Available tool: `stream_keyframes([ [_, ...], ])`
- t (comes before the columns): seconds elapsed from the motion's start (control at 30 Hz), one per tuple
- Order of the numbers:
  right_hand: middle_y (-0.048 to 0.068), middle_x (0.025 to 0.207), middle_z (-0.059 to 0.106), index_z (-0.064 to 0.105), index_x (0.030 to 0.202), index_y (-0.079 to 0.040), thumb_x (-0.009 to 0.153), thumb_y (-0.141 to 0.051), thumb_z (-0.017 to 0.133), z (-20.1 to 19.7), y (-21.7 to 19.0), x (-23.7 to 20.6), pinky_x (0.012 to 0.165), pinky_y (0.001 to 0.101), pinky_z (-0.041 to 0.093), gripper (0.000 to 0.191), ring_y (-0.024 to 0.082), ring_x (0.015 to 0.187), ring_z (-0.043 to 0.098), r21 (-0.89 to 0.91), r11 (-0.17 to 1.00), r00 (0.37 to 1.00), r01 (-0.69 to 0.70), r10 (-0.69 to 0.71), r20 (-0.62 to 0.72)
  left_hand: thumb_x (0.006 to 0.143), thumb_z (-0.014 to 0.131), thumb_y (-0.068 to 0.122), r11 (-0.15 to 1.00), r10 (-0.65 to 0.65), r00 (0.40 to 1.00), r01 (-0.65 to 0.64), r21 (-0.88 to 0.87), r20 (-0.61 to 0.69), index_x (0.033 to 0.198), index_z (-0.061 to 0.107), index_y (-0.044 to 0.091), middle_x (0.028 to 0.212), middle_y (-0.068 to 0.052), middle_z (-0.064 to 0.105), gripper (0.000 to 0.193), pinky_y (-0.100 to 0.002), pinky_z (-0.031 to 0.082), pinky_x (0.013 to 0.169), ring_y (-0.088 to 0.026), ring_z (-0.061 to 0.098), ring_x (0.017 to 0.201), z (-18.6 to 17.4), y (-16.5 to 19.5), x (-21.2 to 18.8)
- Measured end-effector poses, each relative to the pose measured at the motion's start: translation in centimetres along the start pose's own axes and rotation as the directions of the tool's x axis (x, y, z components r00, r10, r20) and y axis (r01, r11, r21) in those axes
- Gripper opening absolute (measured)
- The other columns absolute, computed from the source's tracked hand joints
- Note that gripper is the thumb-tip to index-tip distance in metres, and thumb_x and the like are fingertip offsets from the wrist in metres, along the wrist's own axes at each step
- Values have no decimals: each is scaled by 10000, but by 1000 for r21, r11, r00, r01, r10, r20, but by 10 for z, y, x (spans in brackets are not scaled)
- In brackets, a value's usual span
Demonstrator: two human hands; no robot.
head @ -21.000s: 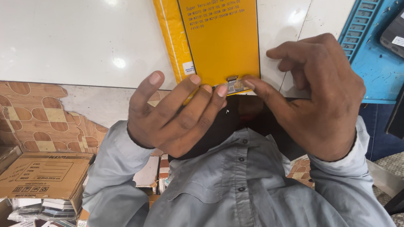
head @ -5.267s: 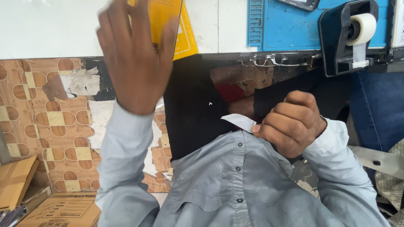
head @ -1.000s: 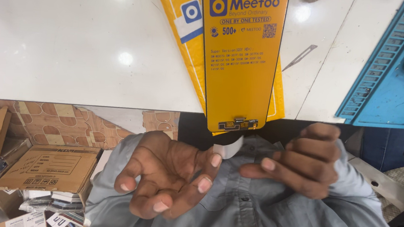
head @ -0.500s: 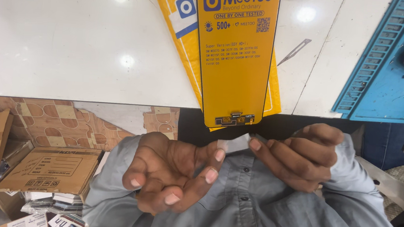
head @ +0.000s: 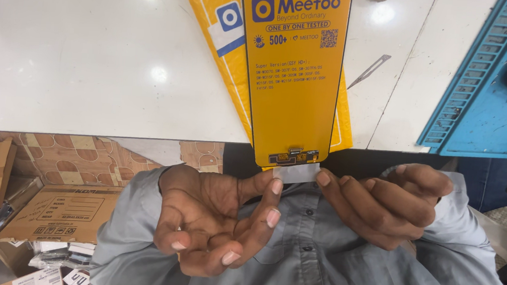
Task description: The person applies small pieces of adhesive tape to the connector area of a yellow smartphone screen. They repeatedly cut tape from a dispenser, peel the backing, and press it onto the screen's flex cable region. The person also uses a metal spudger to adjust the tape placement.
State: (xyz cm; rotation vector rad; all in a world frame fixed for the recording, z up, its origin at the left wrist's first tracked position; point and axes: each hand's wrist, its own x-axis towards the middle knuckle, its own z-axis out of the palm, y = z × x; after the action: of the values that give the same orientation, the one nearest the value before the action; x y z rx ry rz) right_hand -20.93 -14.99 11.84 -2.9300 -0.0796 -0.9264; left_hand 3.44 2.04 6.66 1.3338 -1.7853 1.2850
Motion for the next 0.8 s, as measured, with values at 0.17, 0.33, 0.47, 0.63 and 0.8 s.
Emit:
stream_keyframes([
  [0.17, -124, 895, 633, 862, 1000, -225, 838, -306, 813, -1, 2, 8, 731, 324, 333, 188, 74, 866, 476, 55, 999, 1000, -2, 2, -16, 850, 875, 425, 996, -33, 997, 26, -90, -75, 952, 746, 340, 1204, 218, 595, 184, -480, 237, 1249, -196, 365, 1422, 1, 1, -4],
  [0.33, -78, 907, 597, 811, 995, -182, 801, -142, 859, -10, 12, 18, 707, 342, 379, 203, 141, 871, 473, 202, 976, 997, -77, 72, 34, 936, 697, 522, 914, -328, 940, 341, -219, 92, 1036, 730, 317, 1153, 184, 575, 231, -470, 195, 1246, -185, 346, 1430, -8, 10, 6],
  [0.47, -55, 855, 592, 781, 901, -176, 756, -186, 899, -8, 6, 25, 671, 356, 374, 187, 167, 833, 491, 220, 961, 986, -167, 165, 26, 974, 677, 634, 862, -420, 900, 436, -260, 115, 1045, 729, 370, 1130, 187, 559, 278, -450, 186, 1250, -176, 333, 1427, 0, 25, 15],
  [0.63, -50, 854, 585, 781, 902, -175, 789, -191, 931, -12, 3, 27, 677, 363, 386, 188, 174, 830, 488, 226, 954, 980, -198, 188, 67, 914, 800, 579, 779, -584, 805, 593, -204, 109, 989, 698, 394, 1131, 217, 525, 224, -422, 154, 1257, -137, 291, 1440, 3, 52, 25],
  [0.8, -50, 848, 584, 761, 883, -180, 757, -190, 896, -17, 5, 24, 674, 360, 394, 185, 177, 831, 490, 211, 960, 982, -186, 173, 79, 770, 863, 417, 727, -651, 756, 648, -226, 72, 869, 708, 389, 1092, 272, 540, 186, -388, 155, 1263, -87, 316, 1426, 3, 59, 27],
])
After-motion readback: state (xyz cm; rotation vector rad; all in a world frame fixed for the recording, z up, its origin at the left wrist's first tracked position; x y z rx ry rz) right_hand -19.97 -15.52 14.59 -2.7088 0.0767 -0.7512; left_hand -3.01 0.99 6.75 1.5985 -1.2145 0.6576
